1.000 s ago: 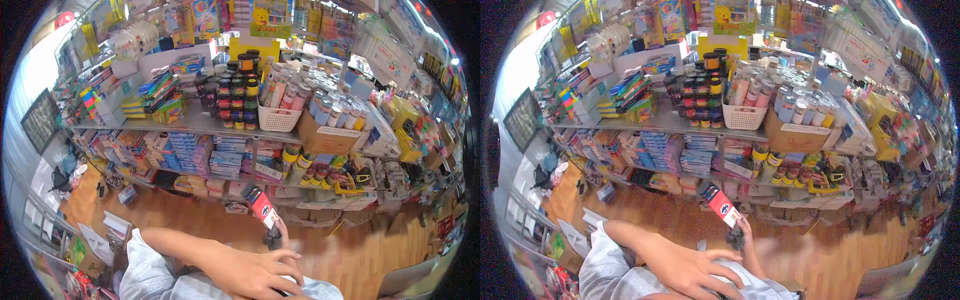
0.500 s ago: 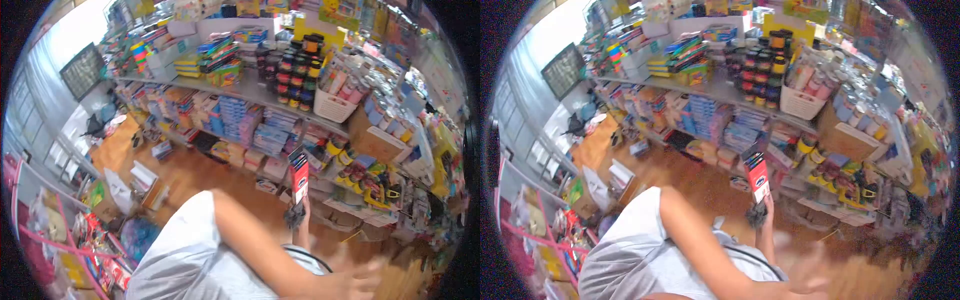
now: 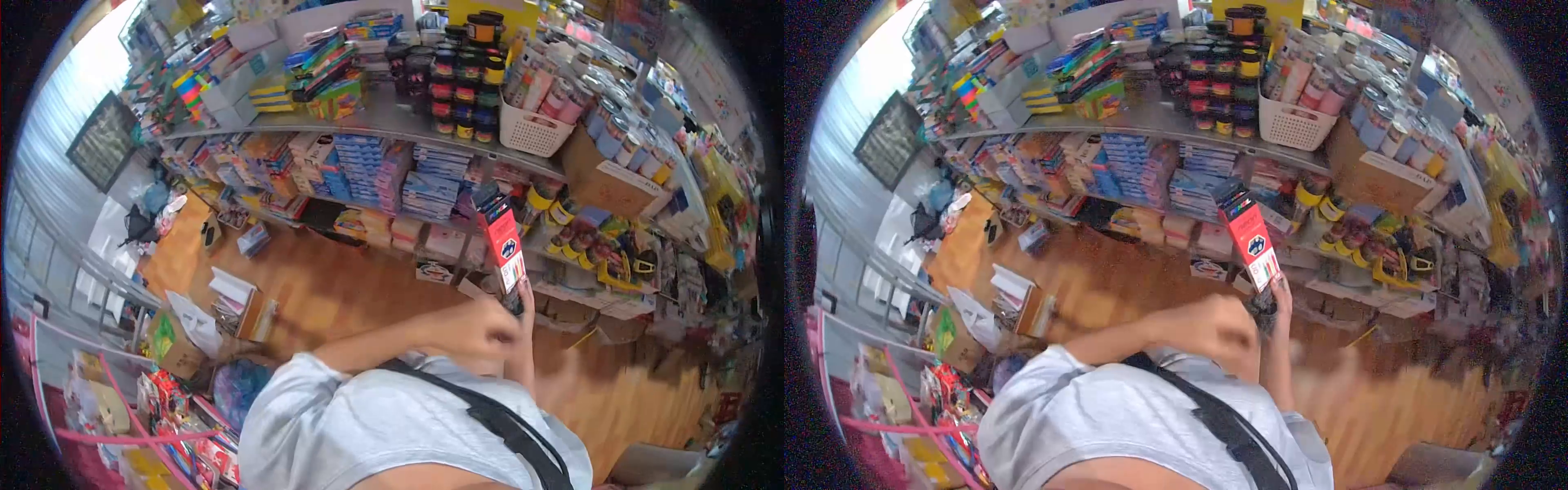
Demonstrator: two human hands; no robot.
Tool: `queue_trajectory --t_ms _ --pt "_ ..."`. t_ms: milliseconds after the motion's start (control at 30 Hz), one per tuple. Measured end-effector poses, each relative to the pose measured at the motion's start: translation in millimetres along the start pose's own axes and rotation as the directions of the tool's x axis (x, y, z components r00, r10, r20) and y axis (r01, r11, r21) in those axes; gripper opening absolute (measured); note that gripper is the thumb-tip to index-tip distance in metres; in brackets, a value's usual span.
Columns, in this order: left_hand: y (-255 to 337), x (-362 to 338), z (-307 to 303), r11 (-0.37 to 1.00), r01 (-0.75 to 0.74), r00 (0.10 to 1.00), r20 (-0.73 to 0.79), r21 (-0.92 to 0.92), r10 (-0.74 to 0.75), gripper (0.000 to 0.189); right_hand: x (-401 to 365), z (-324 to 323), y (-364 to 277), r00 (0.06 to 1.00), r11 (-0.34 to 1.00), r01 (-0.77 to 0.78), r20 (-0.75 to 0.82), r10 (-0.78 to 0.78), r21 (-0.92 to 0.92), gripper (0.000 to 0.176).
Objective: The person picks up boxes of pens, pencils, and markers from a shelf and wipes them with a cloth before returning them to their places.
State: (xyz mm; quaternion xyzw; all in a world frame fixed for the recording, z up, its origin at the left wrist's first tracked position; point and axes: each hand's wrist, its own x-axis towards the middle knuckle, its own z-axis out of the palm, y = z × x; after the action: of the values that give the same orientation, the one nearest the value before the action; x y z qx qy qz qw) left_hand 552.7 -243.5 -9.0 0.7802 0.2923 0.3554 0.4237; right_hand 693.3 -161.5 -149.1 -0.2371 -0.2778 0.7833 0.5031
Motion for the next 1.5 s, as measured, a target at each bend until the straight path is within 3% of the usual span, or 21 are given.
queue_trajectory --t_ms 67,200,300,400,467,533,600,667,767,800,900,933,1033,1100,1133,1267,1333,1367,1400,1433,1500 --pt "-17 -10 -8 0.957 0.258 0.807 -0.515 -0.132 -0.288 0.029 2 -11 6 0.999 0.997 0.033 -0.011 -0.034 -0.064 0.033" --pt "-46 -41 -26 0.888 0.361 0.550 -0.704 -0.285 -0.449 0.040 5 -1 21 0.999 0.984 -0.038 -0.044 0.031 -0.174 0.038" --pt "-57 -52 -21 0.968 0.060 0.490 -0.838 -0.242 -0.240 0.043 -12 52 20 0.992 0.951 -0.086 0.062 0.109 -0.298 0.037" --pt "-82 -74 -22 0.858 -0.157 0.439 -0.813 -0.489 -0.383 0.034 -12 78 34 0.978 0.821 -0.053 0.135 0.157 -0.569 0.035" --pt "-92 -82 -26 0.833 -0.211 0.210 -0.856 -0.512 -0.473 0.030 -14 89 27 0.974 0.689 0.006 0.161 0.160 -0.724 0.033" --pt "-103 -95 -47 0.784 -0.142 0.217 -0.792 -0.604 -0.570 0.039 -2 69 24 0.975 0.532 0.204 0.124 -0.182 -0.822 0.030" --pt "-107 -91 -51 0.701 -0.166 0.311 -0.711 -0.694 -0.631 0.054 -5 83 0 0.996 0.907 -0.006 -0.084 -0.032 -0.421 0.035" --pt "-140 -74 -42 0.823 -0.043 0.300 -0.793 -0.567 -0.530 0.072 -1 84 9 0.910 0.590 0.402 0.231 -0.345 -0.700 0.040" --pt "-122 -44 -21 0.840 0.065 0.246 -0.807 -0.538 -0.536 0.069 -6 95 40 0.757 0.178 0.653 0.626 -0.189 -0.736 0.051" --pt "-123 -45 -17 0.959 0.209 0.453 -0.850 -0.193 -0.270 0.072 -6 96 46 0.697 -0.097 0.680 0.682 -0.225 -0.727 0.053" --pt "-126 -42 -14 0.938 0.343 0.660 -0.721 0.040 -0.211 0.071 4 91 49 0.646 -0.144 0.683 0.684 -0.339 -0.716 0.053" --pt "-124 -43 -14 0.947 0.302 0.617 -0.735 -0.109 -0.281 0.070 7 91 46 0.618 -0.223 0.668 0.697 -0.364 -0.710 0.052" --pt "-110 -42 -9 0.963 0.238 0.480 -0.847 -0.125 -0.228 0.065 14 92 42 0.701 -0.020 0.635 0.587 -0.404 -0.772 0.049" --pt "-111 -54 -14 0.844 0.509 0.601 -0.634 -0.166 -0.487 0.061 23 91 36 0.674 0.011 0.619 0.524 -0.520 -0.786 0.044" --pt "-109 -46 2 0.896 0.330 0.529 -0.728 -0.297 -0.436 0.058 29 93 30 0.672 0.058 0.595 0.457 -0.582 -0.802 0.042" --pt "-117 -49 15 0.830 0.412 0.670 -0.492 -0.376 -0.555 0.045 66 72 0 0.868 0.662 0.439 0.095 -0.488 -0.607 0.046" --pt "-105 -31 22 0.827 0.227 0.521 -0.653 -0.514 -0.549 0.045 64 67 -8 0.979 0.903 0.170 -0.035 -0.200 -0.395 0.043" --pt "-129 -35 19 0.955 0.264 0.582 -0.768 -0.132 -0.267 0.041 70 51 2 0.995 0.877 0.058 -0.048 -0.092 -0.476 0.040" --pt "-130 -33 15 0.946 0.302 0.554 -0.786 -0.118 -0.275 0.040 49 71 13 0.945 0.655 0.183 -0.053 -0.324 -0.733 0.040" --pt "-130 -31 10 0.936 0.337 0.525 -0.806 -0.100 -0.275 0.039 46 63 25 0.982 0.630 0.158 0.054 -0.180 -0.760 0.041" --pt "-126 -33 0 0.836 0.549 0.498 -0.815 0.031 -0.296 0.037 18 88 18 1.000 0.846 0.022 -0.002 -0.028 -0.533 0.036"
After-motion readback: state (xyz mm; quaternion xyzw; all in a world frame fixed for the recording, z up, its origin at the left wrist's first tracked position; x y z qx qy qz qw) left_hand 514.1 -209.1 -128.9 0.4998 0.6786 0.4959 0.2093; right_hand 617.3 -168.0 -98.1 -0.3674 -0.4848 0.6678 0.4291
